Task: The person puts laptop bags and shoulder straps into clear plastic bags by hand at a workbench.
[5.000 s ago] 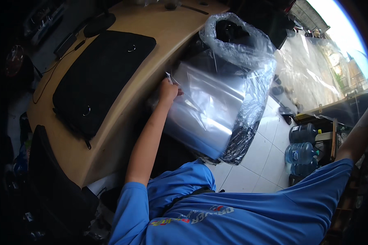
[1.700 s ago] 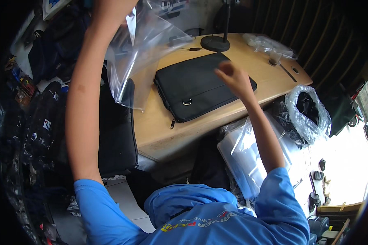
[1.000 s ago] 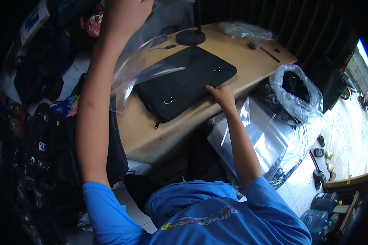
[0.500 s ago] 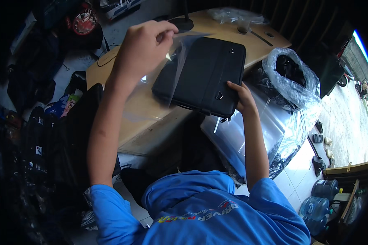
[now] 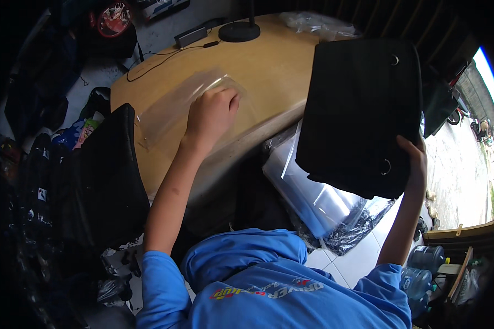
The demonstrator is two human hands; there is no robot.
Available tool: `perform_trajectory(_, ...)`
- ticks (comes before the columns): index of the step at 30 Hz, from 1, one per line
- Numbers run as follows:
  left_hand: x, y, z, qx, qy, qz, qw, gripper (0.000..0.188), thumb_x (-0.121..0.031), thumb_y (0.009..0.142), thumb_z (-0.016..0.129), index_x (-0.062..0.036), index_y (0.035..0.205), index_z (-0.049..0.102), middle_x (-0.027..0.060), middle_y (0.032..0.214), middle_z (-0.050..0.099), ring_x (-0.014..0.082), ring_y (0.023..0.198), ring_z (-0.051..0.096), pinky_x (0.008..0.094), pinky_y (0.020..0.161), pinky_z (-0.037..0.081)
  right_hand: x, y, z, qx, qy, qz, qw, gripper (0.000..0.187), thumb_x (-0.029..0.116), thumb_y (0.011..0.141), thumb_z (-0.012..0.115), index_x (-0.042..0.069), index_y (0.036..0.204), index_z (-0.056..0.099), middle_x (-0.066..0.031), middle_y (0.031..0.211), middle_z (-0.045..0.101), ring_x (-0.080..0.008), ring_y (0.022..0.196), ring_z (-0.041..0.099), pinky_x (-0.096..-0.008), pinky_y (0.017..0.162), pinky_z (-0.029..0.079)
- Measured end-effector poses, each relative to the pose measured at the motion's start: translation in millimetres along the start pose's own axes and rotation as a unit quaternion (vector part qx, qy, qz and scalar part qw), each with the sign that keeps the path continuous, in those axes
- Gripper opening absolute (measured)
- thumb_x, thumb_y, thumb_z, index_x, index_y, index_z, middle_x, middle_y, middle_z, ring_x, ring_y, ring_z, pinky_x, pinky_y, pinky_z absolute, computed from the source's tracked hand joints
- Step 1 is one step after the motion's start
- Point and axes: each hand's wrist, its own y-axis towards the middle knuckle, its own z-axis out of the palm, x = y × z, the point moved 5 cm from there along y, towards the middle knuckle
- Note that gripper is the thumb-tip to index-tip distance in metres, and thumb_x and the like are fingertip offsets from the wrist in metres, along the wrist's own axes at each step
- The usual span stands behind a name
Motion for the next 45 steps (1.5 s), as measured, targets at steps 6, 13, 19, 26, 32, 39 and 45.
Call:
perform_trajectory(6, 14.4, 14.3, 27.7, -0.06, -0.05, -0.027, 0.997, 0.012, -0.014, 0.08, 0.063, -0.0038, 0.083, 0.069, 0.014, 0.076, 0.065, 0.0308, 0.07, 0.063, 0.0381, 0.063, 0.051, 50.8, -48.1, 12.5, 0.026, -0.362, -0.208, 0.908, 0.043, 0.002, 0.083, 0.059, 0.0, 0.126, 0.053, -0.0178, 0.112, 0.063, -0.0228, 0.102, 0.062, -0.0322, 0.088, 0.047)
perform_trajectory(13, 57.1, 42.6, 26.3, -0.007, -0.236, -0.2, 0.951, 0.023, -0.023, 0.082, 0.063, -0.0009, 0.082, 0.069, 0.0113, 0.067, 0.065, 0.0173, 0.061, 0.063, 0.03, 0.057, 0.047, 34.4, -80.9, 82.4, 0.14, -0.413, -0.472, 0.766, 0.051, -0.002, 0.071, 0.066, 0.03, 0.111, 0.067, -0.0224, 0.121, 0.054, -0.0401, 0.111, 0.055, -0.0411, 0.086, 0.053)
perform_trajectory(19, 113.6, 25.5, 53.6, 0.008, -0.275, -0.233, 0.933, 0.027, -0.025, 0.084, 0.063, 0.0, 0.091, 0.07, 0.0058, 0.053, 0.058, 0.01, 0.043, 0.054, 0.0267, 0.044, 0.041, 14.6, -91.2, 104.3, 0.193, -0.408, -0.477, 0.754, 0.047, 0.004, 0.071, 0.066, 0.029, 0.111, 0.067, -0.0233, 0.119, 0.054, -0.0399, 0.111, 0.055, -0.0421, 0.085, 0.054)
perform_trajectory(26, 101.1, 25.6, 48.2, 0.035, -0.308, -0.241, 0.92, 0.026, -0.014, 0.081, 0.069, 0.003, 0.1, 0.068, 0.0014, 0.051, 0.053, 0.0061, 0.038, 0.044, 0.0225, 0.034, 0.03, 21.9, -102.5, 102.5, 0.244, -0.46, -0.48, 0.706, 0.037, 0.015, 0.075, 0.06, 0.03, 0.107, 0.069, -0.0194, 0.115, 0.054, -0.0361, 0.11, 0.056, -0.0502, 0.097, 0.045)
perform_trajectory(32, 81.1, 31.8, 39.8, 0.041, -0.179, -0.131, 0.974, 0.025, -0.017, 0.079, 0.07, 0.0002, 0.097, 0.07, 0.0076, 0.054, 0.059, 0.0144, 0.045, 0.055, 0.0282, 0.045, 0.043, 20.2, -87.9, 123.0, 0.26, -0.47, -0.52, 0.664, 0.039, 0.012, 0.079, 0.054, 0.029, 0.112, 0.068, -0.0203, 0.116, 0.051, -0.0348, 0.112, 0.054, -0.0517, 0.095, 0.045)
perform_trajectory(39, 63.5, 33.9, 60.5, 0.074, 0.088, -0.046, 0.992, 0.019, -0.02, 0.078, 0.069, -0.0014, 0.084, 0.07, 0.0188, 0.074, 0.065, 0.0328, 0.071, 0.065, 0.0392, 0.066, 0.051, 10.6, -88.6, 149.9, 0.233, -0.504, -0.54, 0.633, 0.041, 0.015, 0.081, 0.056, 0.028, 0.119, 0.063, -0.0205, 0.115, 0.05, -0.033, 0.113, 0.052, -0.0503, 0.095, 0.043)
perform_trajectory(45, 74.3, 31.9, 63.0, 0.081, -0.026, -0.076, 0.993, 0.02, -0.016, 0.077, 0.069, -0.0013, 0.091, 0.068, 0.0164, 0.078, 0.065, 0.0316, 0.072, 0.064, 0.0382, 0.069, 0.051, -27.7, -97.2, 177.4, 0.239, -0.518, -0.528, 0.63, 0.05, 0.017, 0.081, 0.056, 0.029, 0.129, 0.054, -0.0237, 0.121, 0.048, -0.0351, 0.116, 0.049, -0.0522, 0.095, 0.04)
